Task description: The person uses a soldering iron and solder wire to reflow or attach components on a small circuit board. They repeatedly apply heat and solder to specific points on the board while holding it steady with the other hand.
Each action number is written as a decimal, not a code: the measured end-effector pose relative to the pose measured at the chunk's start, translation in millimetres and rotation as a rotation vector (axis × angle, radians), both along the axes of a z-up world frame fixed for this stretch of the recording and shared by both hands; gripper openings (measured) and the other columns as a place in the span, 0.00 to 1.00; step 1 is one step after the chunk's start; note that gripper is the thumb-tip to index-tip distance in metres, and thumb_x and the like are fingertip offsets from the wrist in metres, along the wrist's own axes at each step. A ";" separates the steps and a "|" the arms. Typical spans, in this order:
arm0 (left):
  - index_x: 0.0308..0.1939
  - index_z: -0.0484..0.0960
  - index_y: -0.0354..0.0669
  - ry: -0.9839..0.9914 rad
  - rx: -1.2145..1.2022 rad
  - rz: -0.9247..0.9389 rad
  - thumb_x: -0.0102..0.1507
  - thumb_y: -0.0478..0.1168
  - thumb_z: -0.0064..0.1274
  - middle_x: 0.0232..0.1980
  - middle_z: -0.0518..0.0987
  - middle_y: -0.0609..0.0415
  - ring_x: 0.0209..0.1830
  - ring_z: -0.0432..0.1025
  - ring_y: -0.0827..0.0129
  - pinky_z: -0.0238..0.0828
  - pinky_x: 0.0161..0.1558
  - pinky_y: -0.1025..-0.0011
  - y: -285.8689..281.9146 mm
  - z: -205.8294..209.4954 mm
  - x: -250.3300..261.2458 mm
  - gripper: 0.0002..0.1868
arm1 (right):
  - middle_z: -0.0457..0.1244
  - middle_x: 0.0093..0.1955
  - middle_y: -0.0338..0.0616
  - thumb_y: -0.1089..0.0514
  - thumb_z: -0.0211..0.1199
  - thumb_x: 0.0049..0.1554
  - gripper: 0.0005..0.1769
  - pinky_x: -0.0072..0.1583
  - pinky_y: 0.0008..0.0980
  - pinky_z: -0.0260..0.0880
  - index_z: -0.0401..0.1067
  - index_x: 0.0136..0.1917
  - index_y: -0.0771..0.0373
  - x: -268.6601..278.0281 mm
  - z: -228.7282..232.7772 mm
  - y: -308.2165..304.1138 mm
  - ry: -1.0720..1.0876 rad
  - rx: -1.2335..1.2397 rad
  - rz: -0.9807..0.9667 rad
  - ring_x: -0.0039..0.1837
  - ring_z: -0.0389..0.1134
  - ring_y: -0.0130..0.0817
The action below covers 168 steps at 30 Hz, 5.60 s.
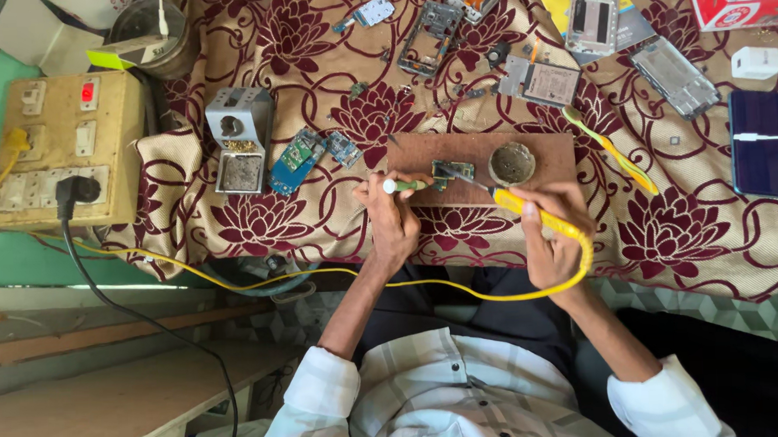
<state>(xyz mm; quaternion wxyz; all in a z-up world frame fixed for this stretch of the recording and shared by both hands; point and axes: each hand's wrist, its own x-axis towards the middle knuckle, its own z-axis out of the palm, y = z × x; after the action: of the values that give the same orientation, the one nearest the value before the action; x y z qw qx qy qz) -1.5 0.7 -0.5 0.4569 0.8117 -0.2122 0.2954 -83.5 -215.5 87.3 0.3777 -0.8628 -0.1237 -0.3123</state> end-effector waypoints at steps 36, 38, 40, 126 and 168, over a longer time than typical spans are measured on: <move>0.51 0.69 0.37 -0.039 -0.124 0.038 0.59 0.20 0.38 0.46 0.79 0.50 0.44 0.68 0.57 0.50 0.55 0.57 -8.0 -7.0 0.7 0.19 | 0.62 0.34 0.43 0.62 0.65 0.61 0.12 0.41 0.40 0.66 0.67 0.38 0.63 49.1 43.7 39.1 -0.120 -0.189 0.156 0.37 0.67 0.44; 0.50 0.70 0.38 0.011 -0.106 0.015 0.59 0.20 0.38 0.45 0.80 0.51 0.41 0.66 0.58 0.51 0.54 0.58 -8.2 -4.8 0.5 0.18 | 0.62 0.31 0.44 0.61 0.66 0.61 0.12 0.38 0.42 0.64 0.69 0.37 0.62 46.9 43.6 39.7 -0.076 -0.230 0.056 0.34 0.66 0.45; 0.49 0.71 0.38 0.002 -0.095 0.042 0.57 0.20 0.38 0.44 0.79 0.50 0.42 0.65 0.57 0.51 0.54 0.57 -8.8 -3.6 -1.6 0.19 | 0.64 0.32 0.44 0.60 0.66 0.60 0.10 0.37 0.43 0.63 0.71 0.37 0.61 43.7 45.0 39.4 -0.113 -0.332 0.049 0.33 0.66 0.44; 0.53 0.70 0.36 0.010 -0.150 0.062 0.60 0.22 0.39 0.48 0.75 0.44 0.47 0.65 0.50 0.51 0.56 0.57 -2.1 -12.7 0.7 0.18 | 0.67 0.57 0.57 0.44 0.43 0.74 0.29 0.64 0.43 0.72 0.64 0.67 0.75 2.2 -91.5 -29.0 0.043 0.862 0.167 0.54 0.71 0.40; 0.50 0.69 0.35 -0.046 -0.151 -0.048 0.60 0.21 0.36 0.46 0.84 0.55 0.42 0.68 0.64 0.50 0.51 0.64 -0.9 -1.8 0.3 0.16 | 0.69 0.55 0.55 0.49 0.39 0.74 0.27 0.58 0.26 0.61 0.65 0.67 0.75 0.8 -89.3 -16.0 0.211 0.673 0.184 0.54 0.63 0.26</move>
<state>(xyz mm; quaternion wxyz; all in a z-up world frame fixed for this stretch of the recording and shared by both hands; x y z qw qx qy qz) -1.2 -0.2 -2.3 0.5187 0.7626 -0.2192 0.3184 -82.7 -231.4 -2.0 0.6776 -0.7031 -0.0515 -0.2095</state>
